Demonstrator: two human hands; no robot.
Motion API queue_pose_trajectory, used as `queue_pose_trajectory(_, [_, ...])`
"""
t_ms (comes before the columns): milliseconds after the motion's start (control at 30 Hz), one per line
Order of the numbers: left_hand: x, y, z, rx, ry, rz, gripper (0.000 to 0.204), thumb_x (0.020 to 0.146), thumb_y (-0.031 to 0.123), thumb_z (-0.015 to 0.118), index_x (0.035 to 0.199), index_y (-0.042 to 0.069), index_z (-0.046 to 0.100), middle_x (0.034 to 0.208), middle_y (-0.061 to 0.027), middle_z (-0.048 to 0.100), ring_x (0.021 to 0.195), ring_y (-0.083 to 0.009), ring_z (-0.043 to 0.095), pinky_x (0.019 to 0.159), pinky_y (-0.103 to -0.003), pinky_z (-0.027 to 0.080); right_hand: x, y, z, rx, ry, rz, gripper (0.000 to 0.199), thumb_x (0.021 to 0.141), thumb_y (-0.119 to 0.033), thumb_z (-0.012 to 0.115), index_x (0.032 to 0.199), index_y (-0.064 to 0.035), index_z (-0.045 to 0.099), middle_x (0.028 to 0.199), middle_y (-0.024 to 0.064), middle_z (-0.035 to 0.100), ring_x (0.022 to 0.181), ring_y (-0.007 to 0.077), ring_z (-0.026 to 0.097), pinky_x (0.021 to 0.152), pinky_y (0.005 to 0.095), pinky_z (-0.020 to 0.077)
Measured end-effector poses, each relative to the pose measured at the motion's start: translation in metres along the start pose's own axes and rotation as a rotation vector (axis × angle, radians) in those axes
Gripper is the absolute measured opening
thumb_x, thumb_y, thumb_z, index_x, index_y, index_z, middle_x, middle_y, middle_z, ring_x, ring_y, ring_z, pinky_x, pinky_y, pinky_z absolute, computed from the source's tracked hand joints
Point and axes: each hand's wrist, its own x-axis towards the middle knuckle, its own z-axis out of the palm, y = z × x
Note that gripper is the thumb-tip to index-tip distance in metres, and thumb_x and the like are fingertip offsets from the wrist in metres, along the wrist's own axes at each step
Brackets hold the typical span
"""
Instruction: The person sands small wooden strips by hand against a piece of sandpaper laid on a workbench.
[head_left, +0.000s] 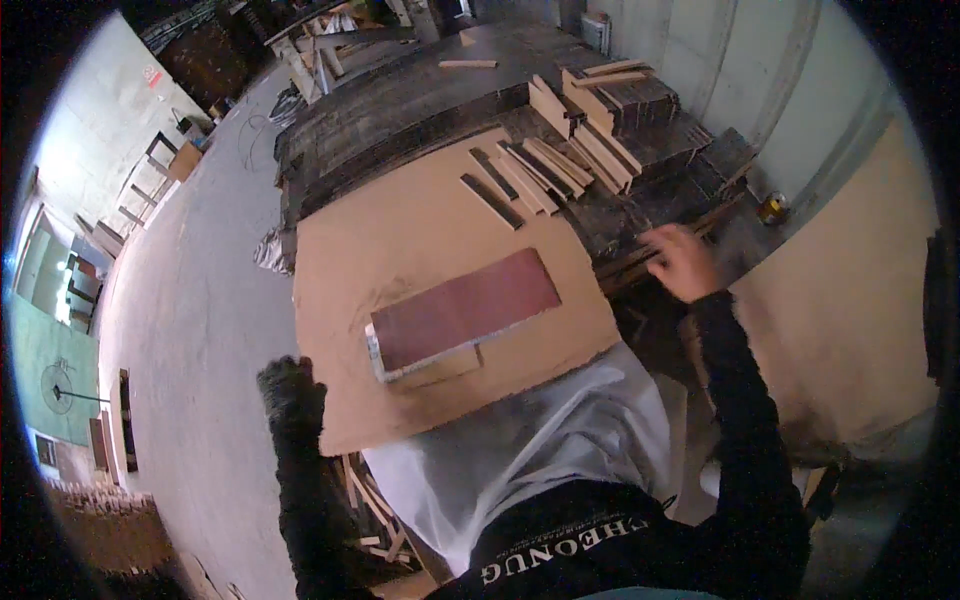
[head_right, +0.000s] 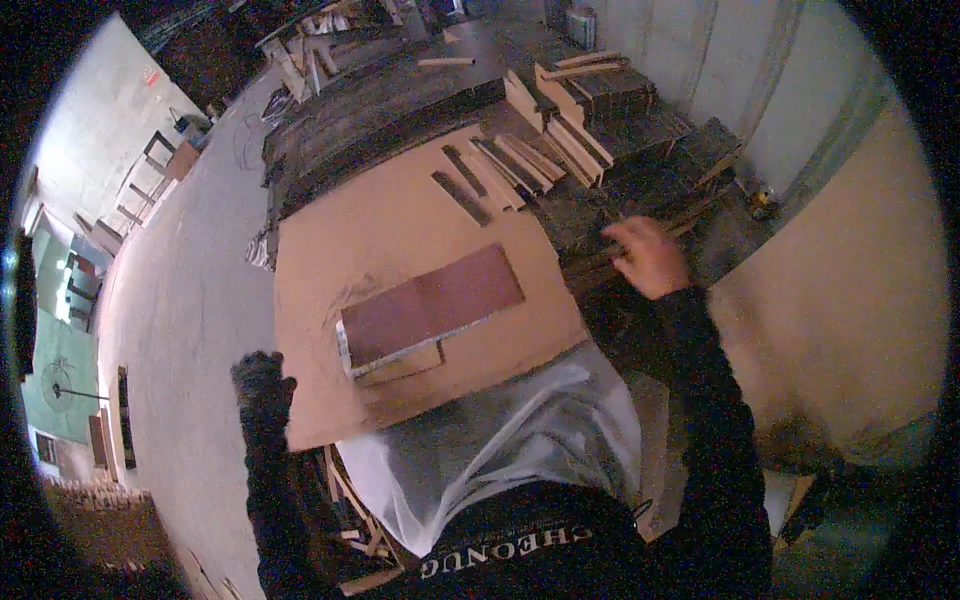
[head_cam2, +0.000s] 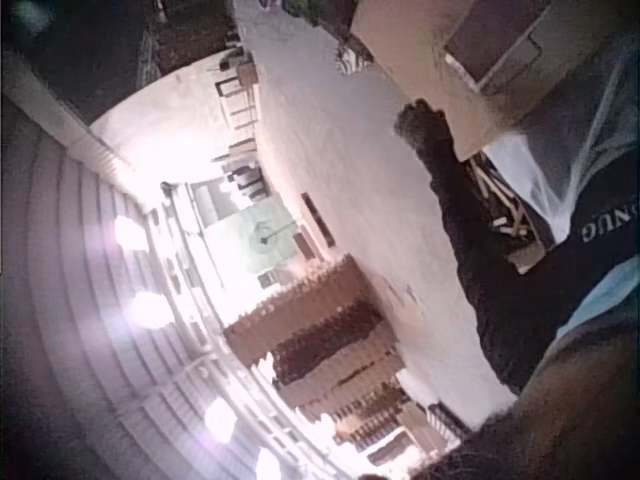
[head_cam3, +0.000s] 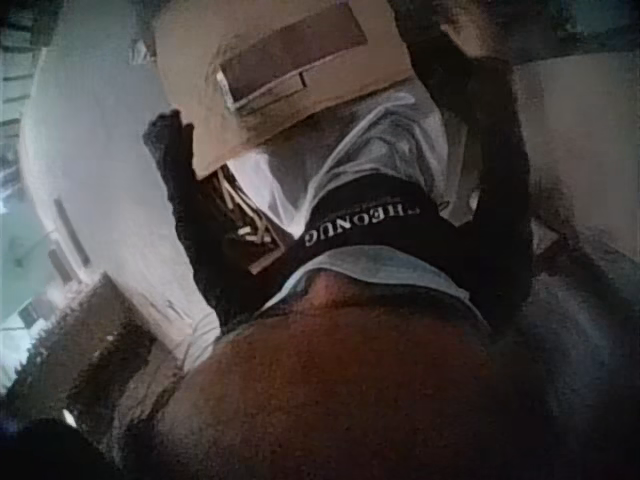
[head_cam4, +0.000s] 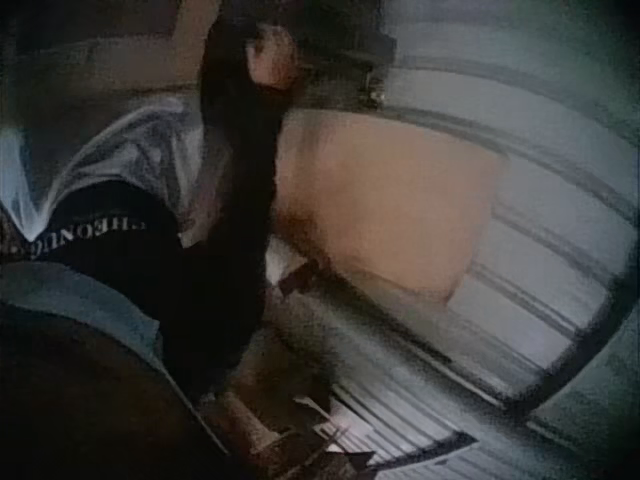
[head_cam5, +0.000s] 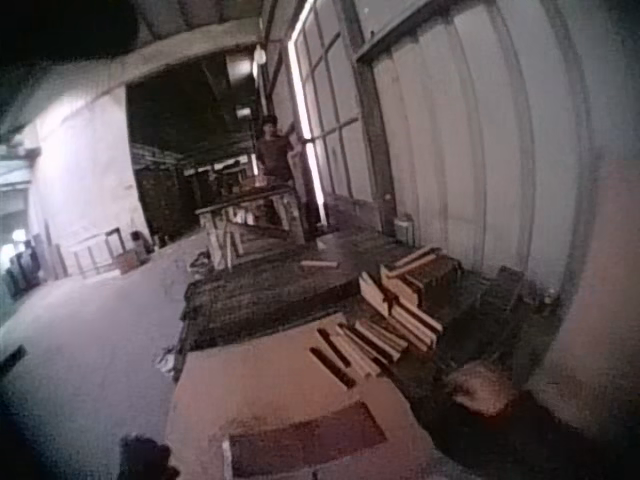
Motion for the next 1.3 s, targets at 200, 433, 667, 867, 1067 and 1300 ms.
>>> queue_pose_trajectory(200, [0.043, 0.095, 0.002, -0.169, -0.031, 0.175, 0.035, 0.078, 0.022, 0.066, 0.110, 0.007, 0.062, 0.105, -0.0145, 0.064, 0.100, -0.0321, 0.059, 0.087, -0.042, 0.044, 0.102, -0.092, 0.113, 0.466, -0.143, 0.255, 0.022, 0.082, -0.027, 0.064, 0.088, -0.0048, 0.063, 0.082, 0.0141, 0.064, 0.075, 0.0329, 0.062, 0.063, 0.0405, 0.0490])
queue_pose_trajectory(433, [0.019, 0.091, 0.010, -0.390, -0.092, 0.156, 0.031, 0.077, 0.017, 0.067, 0.106, 0.006, 0.064, 0.097, -0.0138, 0.066, 0.089, -0.0296, 0.063, 0.076, -0.039, 0.050, 0.122, -0.085, 0.202, 0.198, -0.157, 0.346, 0.032, 0.080, -0.031, 0.067, 0.100, -0.0069, 0.062, 0.089, 0.0142, 0.066, 0.083, 0.0312, 0.064, 0.071, 0.0422, 0.0510])
queue_pose_trajectory(667, [0.022, 0.159, 0.047, -1.635, -0.183, -0.531, 0.033, 0.095, 0.022, 0.054, 0.121, 0.003, 0.056, 0.099, -0.0081, 0.065, 0.082, -0.0134, 0.061, 0.069, -0.027, 0.049, 0.081, -0.194, 0.127, 0.891, -0.390, 0.349, 0.027, 0.074, -0.019, 0.074, 0.095, -0.0070, 0.063, 0.085, 0.0072, 0.067, 0.079, 0.0189, 0.066, 0.069, 0.0307, 0.0513])
queue_pose_trajectory(867, [0.031, 0.148, 0.084, -1.205, -0.039, -0.527, 0.026, 0.094, 0.024, 0.054, 0.108, 0.002, 0.059, 0.081, -0.0060, 0.062, 0.069, -0.0128, 0.057, 0.060, -0.029, 0.046, 0.060, -0.235, 0.120, 0.989, -0.320, 0.123, 0.030, 0.074, -0.020, 0.073, 0.099, -0.0086, 0.060, 0.092, 0.0095, 0.063, 0.083, 0.0274, 0.062, 0.070, 0.0363, 0.0510])
queue_pose_trajectory(1067, [0.004, 0.120, 0.077, -0.234, -0.124, -0.248, 0.027, 0.087, 0.023, 0.052, 0.108, 0.007, 0.057, 0.077, -0.0127, 0.065, 0.073, -0.0333, 0.064, 0.062, -0.045, 0.049, 0.094, -0.211, 0.193, 0.691, -0.236, 0.020, 0.033, 0.075, -0.028, 0.070, 0.101, -0.0095, 0.061, 0.099, 0.0101, 0.061, 0.096, 0.0308, 0.058, 0.084, 0.0415, 0.0466])
queue_pose_trajectory(1300, [-0.013, 0.130, 0.054, 0.034, -0.380, -0.136, 0.058, 0.084, 0.016, 0.056, 0.137, 0.007, 0.033, 0.076, -0.0143, 0.065, 0.067, -0.0344, 0.064, 0.054, -0.046, 0.046, 0.090, -0.221, 0.202, 0.674, -0.182, -0.029, 0.024, 0.073, -0.025, 0.071, 0.091, -0.0103, 0.066, 0.094, 0.0098, 0.058, 0.089, 0.0308, 0.057, 0.083, 0.0411, 0.0463])
